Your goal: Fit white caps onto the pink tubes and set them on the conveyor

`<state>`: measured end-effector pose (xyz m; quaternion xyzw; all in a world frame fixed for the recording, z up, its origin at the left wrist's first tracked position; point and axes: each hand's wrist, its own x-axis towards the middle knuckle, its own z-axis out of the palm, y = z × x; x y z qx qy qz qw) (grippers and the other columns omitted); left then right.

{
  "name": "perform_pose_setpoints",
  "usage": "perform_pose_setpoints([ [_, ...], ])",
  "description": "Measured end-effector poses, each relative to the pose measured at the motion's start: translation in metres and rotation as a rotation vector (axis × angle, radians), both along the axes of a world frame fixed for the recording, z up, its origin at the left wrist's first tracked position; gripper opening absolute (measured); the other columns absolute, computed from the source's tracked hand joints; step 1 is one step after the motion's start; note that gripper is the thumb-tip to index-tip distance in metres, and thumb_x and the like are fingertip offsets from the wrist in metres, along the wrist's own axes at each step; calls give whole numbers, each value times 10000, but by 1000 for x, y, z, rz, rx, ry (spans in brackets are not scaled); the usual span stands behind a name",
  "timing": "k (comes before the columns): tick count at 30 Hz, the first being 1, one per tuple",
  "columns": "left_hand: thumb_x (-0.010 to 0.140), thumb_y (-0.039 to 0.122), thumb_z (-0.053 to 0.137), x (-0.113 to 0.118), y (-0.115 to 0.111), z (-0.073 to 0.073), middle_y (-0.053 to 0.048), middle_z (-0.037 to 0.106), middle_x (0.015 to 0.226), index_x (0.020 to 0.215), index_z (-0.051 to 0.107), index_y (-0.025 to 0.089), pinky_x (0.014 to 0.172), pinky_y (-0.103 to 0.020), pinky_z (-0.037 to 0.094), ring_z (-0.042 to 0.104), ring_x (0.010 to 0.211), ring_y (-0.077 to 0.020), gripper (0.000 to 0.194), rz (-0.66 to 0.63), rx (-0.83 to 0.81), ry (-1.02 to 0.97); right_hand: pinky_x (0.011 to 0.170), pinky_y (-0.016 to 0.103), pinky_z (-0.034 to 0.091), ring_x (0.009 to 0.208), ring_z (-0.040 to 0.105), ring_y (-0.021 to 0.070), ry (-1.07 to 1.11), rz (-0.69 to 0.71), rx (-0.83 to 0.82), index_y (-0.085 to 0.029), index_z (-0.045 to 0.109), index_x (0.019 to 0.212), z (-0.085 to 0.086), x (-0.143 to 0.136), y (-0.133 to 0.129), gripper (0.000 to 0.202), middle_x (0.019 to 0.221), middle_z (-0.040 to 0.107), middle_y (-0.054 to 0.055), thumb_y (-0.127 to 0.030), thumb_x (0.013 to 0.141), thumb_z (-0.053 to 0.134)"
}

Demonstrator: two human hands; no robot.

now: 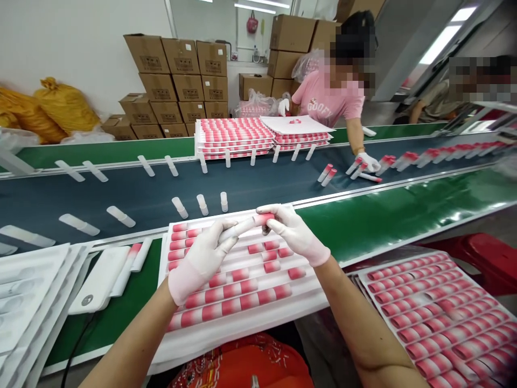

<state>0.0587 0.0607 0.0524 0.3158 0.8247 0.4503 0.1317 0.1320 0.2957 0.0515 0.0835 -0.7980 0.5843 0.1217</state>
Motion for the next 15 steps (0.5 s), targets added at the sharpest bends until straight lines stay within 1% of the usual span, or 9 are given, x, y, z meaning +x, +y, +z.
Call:
perform_pose_setpoints([
  [3,957,431,510,-1,-2,2,-48,663,1006,1157,596,234,745,-329,525,633,854,-207,294,-26,-70,-42,946,355,534,1022,665,180,75,30,70,-241,675,1150,4,4,0,221,1114,684,37,-237,962,559],
  [5,941,465,534,-3,-5,4,-34,654,960,1212,593,249,677,-307,528,620,774,-190,352,-57,-87,-162,992,363,517,1108,645,196,94,52,85,-245,698,1105,5,3,-3,209,1140,694,35,-207,924,601],
  [6,941,491,530,-4,-6,5,-26,650,943,1229,592,259,648,-296,529,609,733,-177,374,-79,-87,-241,967,360,531,1087,652,196,67,54,74,-246,697,1109,5,2,-6,223,1123,701,35,-201,907,614],
  [7,945,516,518,-5,-7,5,-19,646,928,1236,593,268,629,-287,530,597,702,-166,390,-101,-80,-314,905,350,558,1020,670,190,13,53,51,-244,687,1131,4,1,-10,249,1099,705,36,-202,896,618],
  [9,955,547,494,-5,-8,4,-11,637,907,1238,598,279,618,-275,529,582,684,-155,404,-120,-60,-382,727,306,582,844,681,163,-116,50,-30,-232,656,1174,1,-3,-20,296,1028,700,33,-212,881,611],
  [11,954,525,499,-5,-8,1,-8,623,871,1205,611,270,605,-268,519,571,677,-153,375,-87,-33,-353,585,249,541,712,650,129,-213,40,-139,-221,638,1171,-5,-7,-33,301,938,682,13,-212,873,597],
  [13,942,484,519,-3,-6,-2,-7,617,845,1143,620,248,585,-267,509,560,639,-146,325,-46,11,-340,519,209,488,640,613,104,-260,21,-256,-216,638,1130,-10,-9,-45,277,840,659,-15,-200,857,592],
  [15,939,497,512,-2,-3,-4,-13,628,844,1040,619,227,573,-276,514,559,587,-135,308,-63,52,-422,477,190,438,573,569,91,-283,1,-349,-212,640,1075,-12,-9,-54,243,738,629,-38,-190,840,581],
])
